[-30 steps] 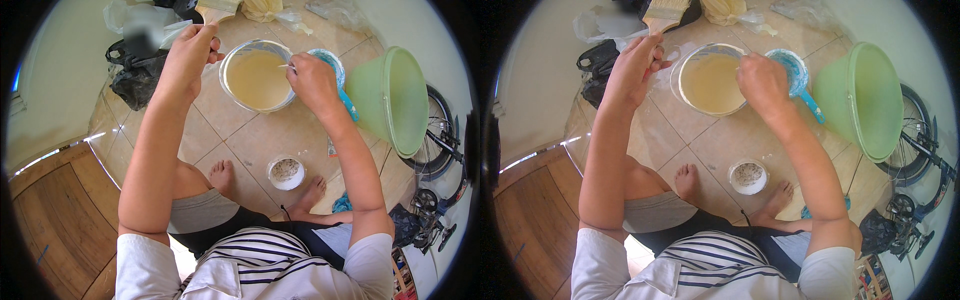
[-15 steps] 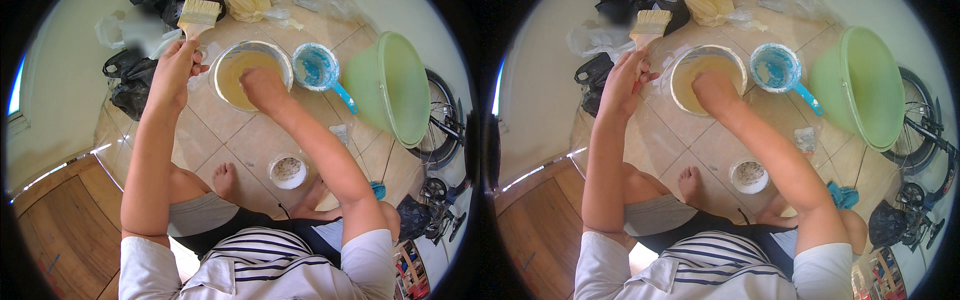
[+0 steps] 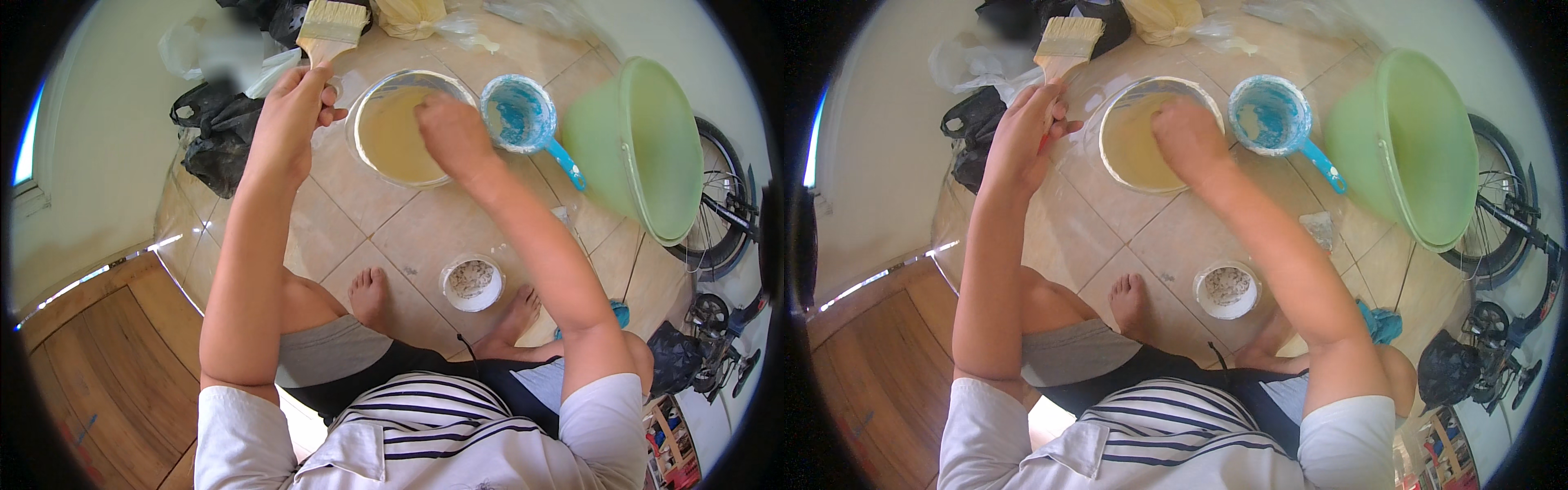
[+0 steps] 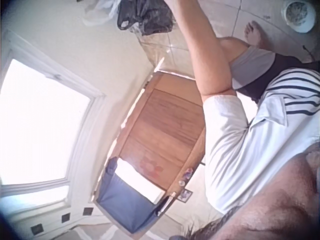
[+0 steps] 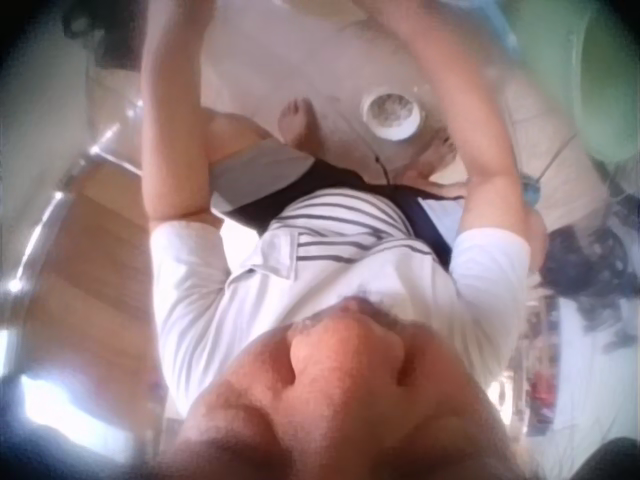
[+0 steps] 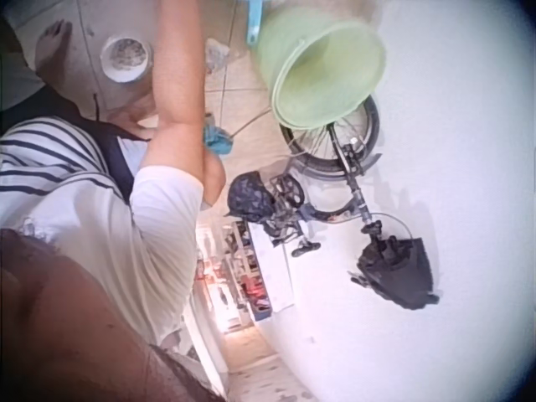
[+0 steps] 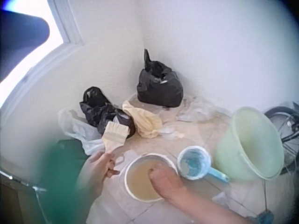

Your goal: The person mixes paint in a bucket using a wooden stick and adds a small amount of liquid from a cup while sitting on the floor.

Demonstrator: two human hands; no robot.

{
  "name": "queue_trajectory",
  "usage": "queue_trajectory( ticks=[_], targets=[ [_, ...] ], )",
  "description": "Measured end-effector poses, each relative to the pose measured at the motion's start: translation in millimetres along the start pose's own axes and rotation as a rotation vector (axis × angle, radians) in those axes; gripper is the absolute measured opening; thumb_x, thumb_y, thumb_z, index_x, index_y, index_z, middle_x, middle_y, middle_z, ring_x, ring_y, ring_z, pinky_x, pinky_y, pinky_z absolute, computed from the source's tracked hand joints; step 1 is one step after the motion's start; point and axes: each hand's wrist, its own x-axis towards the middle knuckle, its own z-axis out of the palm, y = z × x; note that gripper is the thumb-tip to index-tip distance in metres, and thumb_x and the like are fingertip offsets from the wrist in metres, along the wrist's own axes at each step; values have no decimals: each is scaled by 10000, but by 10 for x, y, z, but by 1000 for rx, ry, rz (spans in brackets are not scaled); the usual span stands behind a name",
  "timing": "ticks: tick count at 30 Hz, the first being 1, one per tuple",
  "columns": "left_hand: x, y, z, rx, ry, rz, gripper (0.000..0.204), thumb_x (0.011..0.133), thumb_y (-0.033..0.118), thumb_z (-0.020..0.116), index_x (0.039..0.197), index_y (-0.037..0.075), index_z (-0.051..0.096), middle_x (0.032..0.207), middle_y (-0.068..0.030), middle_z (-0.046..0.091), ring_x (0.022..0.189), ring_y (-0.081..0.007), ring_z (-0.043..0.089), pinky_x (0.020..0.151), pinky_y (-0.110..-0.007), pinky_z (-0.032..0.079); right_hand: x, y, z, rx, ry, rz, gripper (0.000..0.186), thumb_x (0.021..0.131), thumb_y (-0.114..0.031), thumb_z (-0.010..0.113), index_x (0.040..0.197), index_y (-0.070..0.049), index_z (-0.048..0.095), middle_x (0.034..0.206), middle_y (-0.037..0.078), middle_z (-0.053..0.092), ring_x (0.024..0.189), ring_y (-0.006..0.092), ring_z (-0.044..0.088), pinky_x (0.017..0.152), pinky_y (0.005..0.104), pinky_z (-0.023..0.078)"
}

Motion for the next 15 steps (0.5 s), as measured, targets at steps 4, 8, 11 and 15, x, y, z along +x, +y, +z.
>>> queue_trajectory(
  ticks=[4, 8, 11, 15],
  targets=[
    [-7, 6, -12, -11, 14, -7, 268, 986, 219, 556, 1121, -10, 587, 794, -6, 500, 607, -92, 434, 868, -348, 534, -60, -144, 43, 202, -142, -79, 98, 796, -99, 634, 776, -16, 683, 864, 168, 672, 860, 365, 667, 759, 430, 541],
    [-61, 60, -32, -6, 27, 15, 262, 981, 216, 565, 1117, -7, 589, 793, -8, 502, 609, -94, 439, 872, -351, 537, -25, -135, -249, 154, -336, 13, 95, 795, -82, 623, 775, -17, 688, 878, 185, 684, 869, 378, 669, 751, 448, 545],
    [-61, 48, -42, -11, 27, 17, 264, 979, 218, 574, 1116, -7, 588, 794, -9, 503, 610, -94, 440, 873, -349, 537, 2, -57, -318, -31, -295, 54, 99, 797, -69, 610, 778, -19, 694, 882, 189, 690, 873, 370, 674, 740, 455, 549],
    [-42, 60, 3, -8, 10, 7, 264, 979, 216, 574, 1116, -10, 587, 794, -10, 501, 614, -95, 433, 874, -347, 534, 0, 27, -158, -56, -47, 40, 114, 808, -62, 596, 780, -22, 699, 887, 175, 694, 880, 359, 674, 733, 455, 549]
  ],
)
